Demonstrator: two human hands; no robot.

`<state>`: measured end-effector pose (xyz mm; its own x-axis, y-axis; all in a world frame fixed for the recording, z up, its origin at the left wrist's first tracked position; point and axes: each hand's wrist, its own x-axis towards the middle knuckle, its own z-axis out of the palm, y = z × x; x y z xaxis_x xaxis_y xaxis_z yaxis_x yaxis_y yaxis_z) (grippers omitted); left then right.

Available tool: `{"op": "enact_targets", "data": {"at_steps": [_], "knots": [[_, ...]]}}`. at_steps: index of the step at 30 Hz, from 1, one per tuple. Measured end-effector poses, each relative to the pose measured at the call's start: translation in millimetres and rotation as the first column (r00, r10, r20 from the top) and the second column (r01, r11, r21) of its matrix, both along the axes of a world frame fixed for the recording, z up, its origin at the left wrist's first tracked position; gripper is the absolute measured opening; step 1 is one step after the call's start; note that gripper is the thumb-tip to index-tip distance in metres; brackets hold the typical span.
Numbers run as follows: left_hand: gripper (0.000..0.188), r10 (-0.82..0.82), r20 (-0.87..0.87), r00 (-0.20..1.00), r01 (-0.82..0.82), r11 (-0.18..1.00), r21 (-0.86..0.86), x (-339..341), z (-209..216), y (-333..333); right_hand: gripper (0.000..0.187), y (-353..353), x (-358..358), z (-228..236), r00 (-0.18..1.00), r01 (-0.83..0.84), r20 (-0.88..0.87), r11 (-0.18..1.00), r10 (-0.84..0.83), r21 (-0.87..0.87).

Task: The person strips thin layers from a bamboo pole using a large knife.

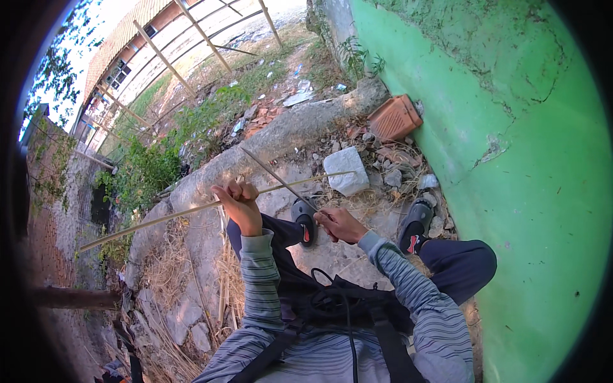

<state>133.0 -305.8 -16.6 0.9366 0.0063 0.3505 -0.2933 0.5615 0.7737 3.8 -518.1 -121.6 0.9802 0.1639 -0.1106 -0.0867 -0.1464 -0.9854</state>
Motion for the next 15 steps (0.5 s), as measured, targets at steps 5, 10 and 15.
{"op": "enact_targets", "data": {"at_steps": [5, 10, 15], "knots": [[0.065, 0.053, -0.04, 0.998, -0.054, 0.998, -0.017, -10.6, -1.4, -2.5, 0.054, 2.9, -0.1, -3.7, 1.0, 0.024, -0.005, 0.998, -0.024, 0.05], [0.064, 0.103, -0.085, 0.991, -0.111, 0.989, -0.096, -11.8, -15.9, 3.0, 0.062, 3.4, 0.0, -23.4, 0.994, 0.106, -0.033, 0.994, -0.106, -0.005], [0.062, 0.077, -0.031, 0.997, -0.079, 0.994, -0.075, -15.5, -12.9, 3.4, 0.059, 15.3, 3.4, -21.3, 0.995, 0.094, 0.02, 0.995, -0.095, 0.035]]}}
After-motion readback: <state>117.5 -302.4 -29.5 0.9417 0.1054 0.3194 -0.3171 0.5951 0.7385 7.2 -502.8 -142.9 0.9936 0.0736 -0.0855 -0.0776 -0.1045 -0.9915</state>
